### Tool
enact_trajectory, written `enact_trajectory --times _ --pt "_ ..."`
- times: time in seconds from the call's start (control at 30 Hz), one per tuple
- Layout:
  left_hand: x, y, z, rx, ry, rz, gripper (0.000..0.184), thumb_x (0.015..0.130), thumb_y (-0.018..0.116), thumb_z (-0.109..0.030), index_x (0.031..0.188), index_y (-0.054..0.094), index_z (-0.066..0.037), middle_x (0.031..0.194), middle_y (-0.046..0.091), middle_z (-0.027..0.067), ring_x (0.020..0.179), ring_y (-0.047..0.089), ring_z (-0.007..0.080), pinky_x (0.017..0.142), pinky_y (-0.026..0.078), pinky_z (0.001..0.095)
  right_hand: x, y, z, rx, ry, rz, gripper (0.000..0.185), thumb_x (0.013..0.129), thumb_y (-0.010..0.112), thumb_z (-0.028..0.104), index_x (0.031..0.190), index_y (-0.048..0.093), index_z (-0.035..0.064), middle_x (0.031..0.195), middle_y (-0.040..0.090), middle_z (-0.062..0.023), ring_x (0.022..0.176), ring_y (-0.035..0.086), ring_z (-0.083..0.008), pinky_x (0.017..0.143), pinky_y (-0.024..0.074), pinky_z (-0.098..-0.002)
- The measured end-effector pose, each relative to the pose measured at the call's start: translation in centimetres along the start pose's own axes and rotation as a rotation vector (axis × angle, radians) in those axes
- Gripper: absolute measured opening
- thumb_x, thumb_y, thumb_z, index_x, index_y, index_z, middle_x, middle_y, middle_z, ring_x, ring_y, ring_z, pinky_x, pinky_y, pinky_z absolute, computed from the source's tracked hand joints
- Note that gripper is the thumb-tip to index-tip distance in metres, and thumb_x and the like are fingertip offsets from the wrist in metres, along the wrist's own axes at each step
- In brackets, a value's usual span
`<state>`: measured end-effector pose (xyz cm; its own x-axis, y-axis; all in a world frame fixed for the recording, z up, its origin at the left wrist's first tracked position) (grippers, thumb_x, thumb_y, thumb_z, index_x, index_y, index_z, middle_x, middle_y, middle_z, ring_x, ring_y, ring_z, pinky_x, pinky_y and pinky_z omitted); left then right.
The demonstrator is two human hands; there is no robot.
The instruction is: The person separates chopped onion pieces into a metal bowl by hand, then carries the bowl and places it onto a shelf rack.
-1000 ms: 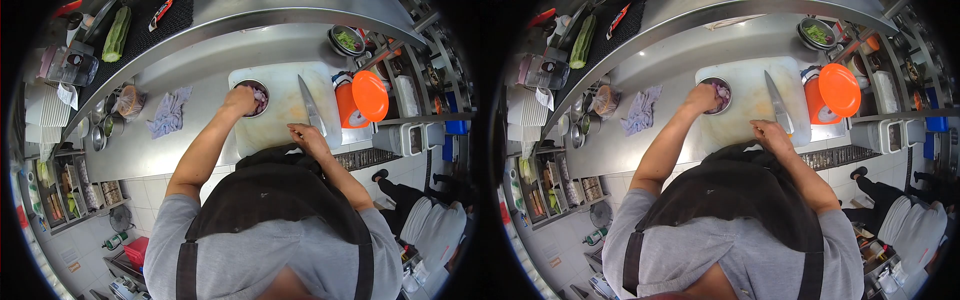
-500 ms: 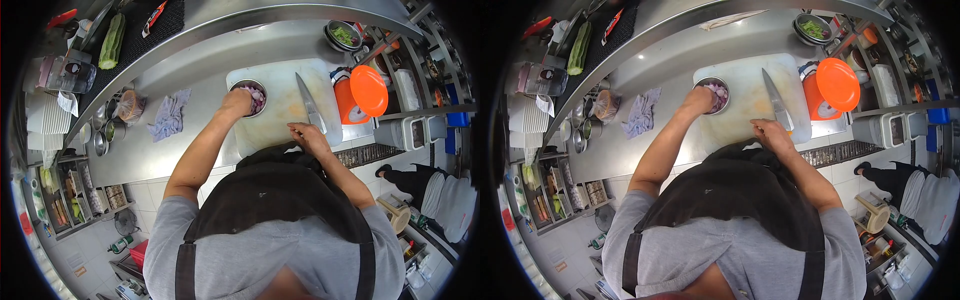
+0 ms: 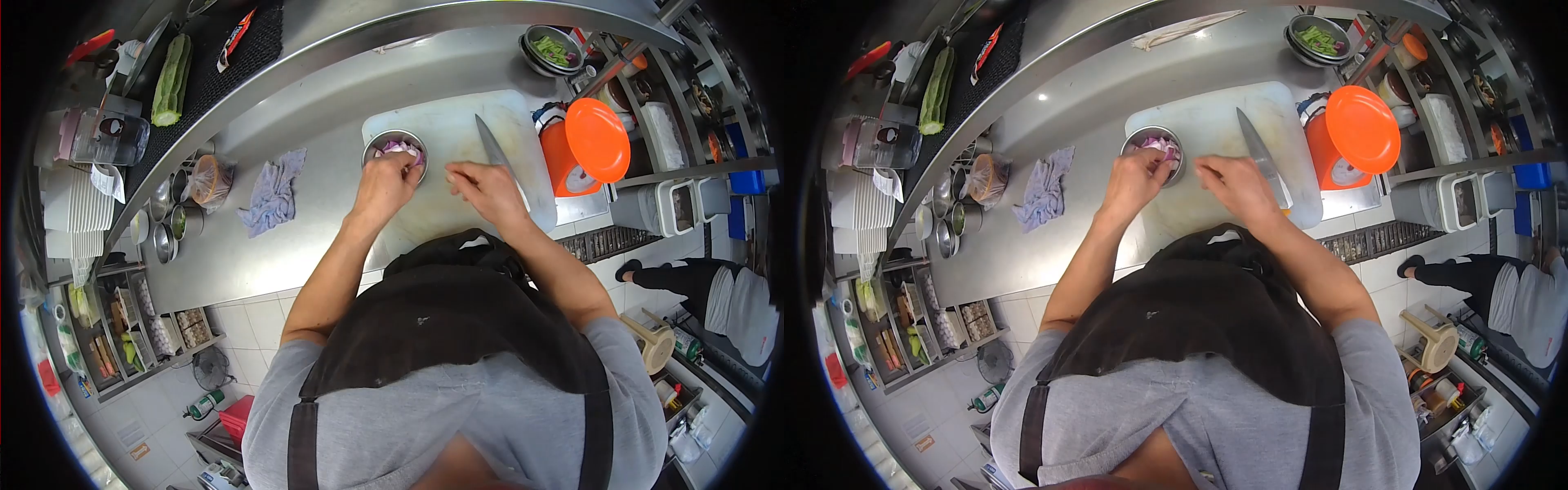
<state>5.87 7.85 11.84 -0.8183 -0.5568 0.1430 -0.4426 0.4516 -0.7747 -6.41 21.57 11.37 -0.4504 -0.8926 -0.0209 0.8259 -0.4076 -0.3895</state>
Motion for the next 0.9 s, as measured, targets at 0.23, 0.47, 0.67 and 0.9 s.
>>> enact_trajectory --times 0.23,0.47,0.67,0.9 --pt "-1.5 -1.5 -4.0 -0.105 0.154 -0.245 0.014 0.077 0.073 0.000 0.086 0.061 0.001 0.082 0.065 0.0155 0.070 0.066 0.0332 0.059 0.053 0.0396 2.3 0.6 2.9 0.104 -0.052 -0.031 0.030 0.091 0.066 0.021 0.111 0.069 -0.0011 0.085 0.074 -0.0153 0.061 0.065 -0.0203 0.062 0.0515 -0.0314" --pt "-1.7 -1.4 -4.5 -0.157 0.155 -0.310 0.018 0.075 0.074 0.002 0.086 0.059 0.001 0.088 0.065 0.0153 0.074 0.066 0.0332 0.059 0.054 0.0394 2.2 0.5 2.4 0.139 0.015 0.073 0.029 0.095 0.063 0.014 0.118 0.067 -0.0035 0.097 0.073 -0.0099 0.082 0.068 -0.0128 0.066 0.0558 -0.0277" --pt "-2.2 -1.1 -5.3 -0.138 0.257 -0.418 0.017 0.076 0.076 0.004 0.085 0.062 0.002 0.095 0.066 0.0104 0.067 0.065 0.0224 0.058 0.053 0.0318 2.5 0.6 1.9 0.332 0.054 -0.012 0.029 0.088 0.065 0.016 0.109 0.069 -0.0025 0.092 0.074 -0.0099 0.072 0.064 -0.0127 0.065 0.0527 -0.0287" --pt "-2.2 -0.4 -5.2 -0.346 0.131 -0.414 0.023 0.078 0.074 0.004 0.097 0.061 0.001 0.100 0.065 0.0132 0.075 0.067 0.0251 0.064 0.055 0.0325 1.8 -0.3 3.8 0.161 -0.056 -0.099 0.021 0.087 0.064 0.012 0.104 0.069 0.0016 0.087 0.073 -0.0127 0.076 0.071 -0.0209 0.068 0.0542 -0.0315"
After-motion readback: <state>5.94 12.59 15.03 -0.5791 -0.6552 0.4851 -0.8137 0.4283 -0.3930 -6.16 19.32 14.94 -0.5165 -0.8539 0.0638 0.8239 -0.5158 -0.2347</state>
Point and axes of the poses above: each hand's wrist, its own x-axis towards the middle knuckle, its own y-axis out of the palm, z = x × y, the point moved 6 cm from there along x, towards the middle knuckle
